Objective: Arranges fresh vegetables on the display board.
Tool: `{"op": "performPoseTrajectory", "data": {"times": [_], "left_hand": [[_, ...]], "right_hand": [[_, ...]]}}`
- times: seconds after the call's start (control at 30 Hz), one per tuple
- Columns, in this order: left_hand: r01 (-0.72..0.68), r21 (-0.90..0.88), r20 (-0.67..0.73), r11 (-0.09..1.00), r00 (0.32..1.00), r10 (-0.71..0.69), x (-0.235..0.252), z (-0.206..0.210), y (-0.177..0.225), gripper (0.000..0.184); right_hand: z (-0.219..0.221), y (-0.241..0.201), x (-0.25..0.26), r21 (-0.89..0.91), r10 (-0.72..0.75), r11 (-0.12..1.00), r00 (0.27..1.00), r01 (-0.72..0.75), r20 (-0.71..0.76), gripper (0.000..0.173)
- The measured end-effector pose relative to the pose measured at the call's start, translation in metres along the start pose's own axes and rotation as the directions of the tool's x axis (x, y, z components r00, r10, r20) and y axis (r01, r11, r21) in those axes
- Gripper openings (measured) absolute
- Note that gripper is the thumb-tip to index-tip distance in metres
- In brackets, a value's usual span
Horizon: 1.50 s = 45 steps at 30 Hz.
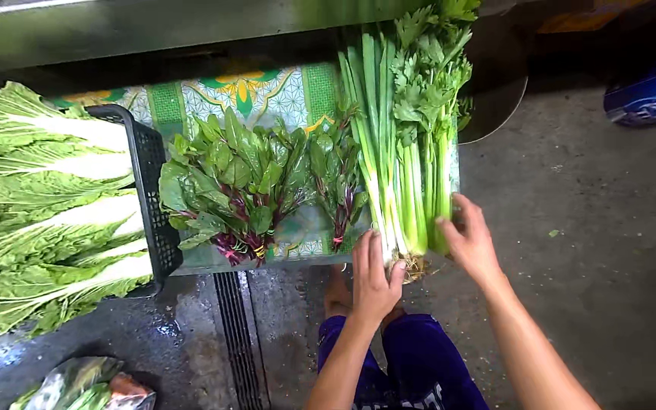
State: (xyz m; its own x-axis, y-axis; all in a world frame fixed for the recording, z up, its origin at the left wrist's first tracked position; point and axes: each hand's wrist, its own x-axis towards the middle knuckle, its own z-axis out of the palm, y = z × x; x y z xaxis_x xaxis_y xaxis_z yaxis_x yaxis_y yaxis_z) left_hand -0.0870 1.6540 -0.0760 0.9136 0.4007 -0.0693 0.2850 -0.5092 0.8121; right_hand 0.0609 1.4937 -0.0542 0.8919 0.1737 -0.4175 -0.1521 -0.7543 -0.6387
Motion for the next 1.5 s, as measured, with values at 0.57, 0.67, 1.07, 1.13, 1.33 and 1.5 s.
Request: {"op": "performPoseTrajectory", "data": {"times": [0.57, 0.67, 1.07, 1.13, 1.33, 1.5], "left_hand": [[-0.108, 0.117, -0.078, 0.987, 0.990, 0.118, 0.034, 0.035, -0.018, 0.056], [0.034, 0.013, -0.072, 0.999, 0.997, -0.033, 0.042, 0.031, -0.003, 0.061], [0.236, 0.243, -0.263, 0.941, 0.950, -0.171, 0.031, -0.027, 0.008, 0.056], [0.366, 0.286, -0.225, 0.885, 0.924, -0.310, 0.037, -0.031, -0.008, 0.063], [0.198, 0.286, -0.112, 0.938, 0.979, -0.172, 0.042, -0.020, -0.021, 0.044], [0.239, 0.139, -0.303, 0.961, 0.934, -0.189, 0.021, -0.063, -0.020, 0.043]], "right_hand": [[0.044, 0.018, -0.014, -0.087, -0.141, 0.989, 0.944, 0.121, -0.299, 0.052], [0.043, 0.018, -0.012, -0.096, -0.146, 0.988, 0.943, 0.122, -0.298, 0.053], [0.040, 0.019, -0.013, -0.097, -0.182, 0.982, 0.948, 0.162, -0.261, 0.056], [0.039, 0.019, -0.013, -0.093, -0.173, 0.984, 0.952, 0.154, -0.253, 0.056], [0.037, 0.018, -0.013, -0.055, -0.155, 0.988, 0.962, 0.146, -0.224, 0.059], [0.015, -0.002, -0.026, 0.004, -0.199, 0.979, 0.962, 0.203, -0.189, 0.057]]}}
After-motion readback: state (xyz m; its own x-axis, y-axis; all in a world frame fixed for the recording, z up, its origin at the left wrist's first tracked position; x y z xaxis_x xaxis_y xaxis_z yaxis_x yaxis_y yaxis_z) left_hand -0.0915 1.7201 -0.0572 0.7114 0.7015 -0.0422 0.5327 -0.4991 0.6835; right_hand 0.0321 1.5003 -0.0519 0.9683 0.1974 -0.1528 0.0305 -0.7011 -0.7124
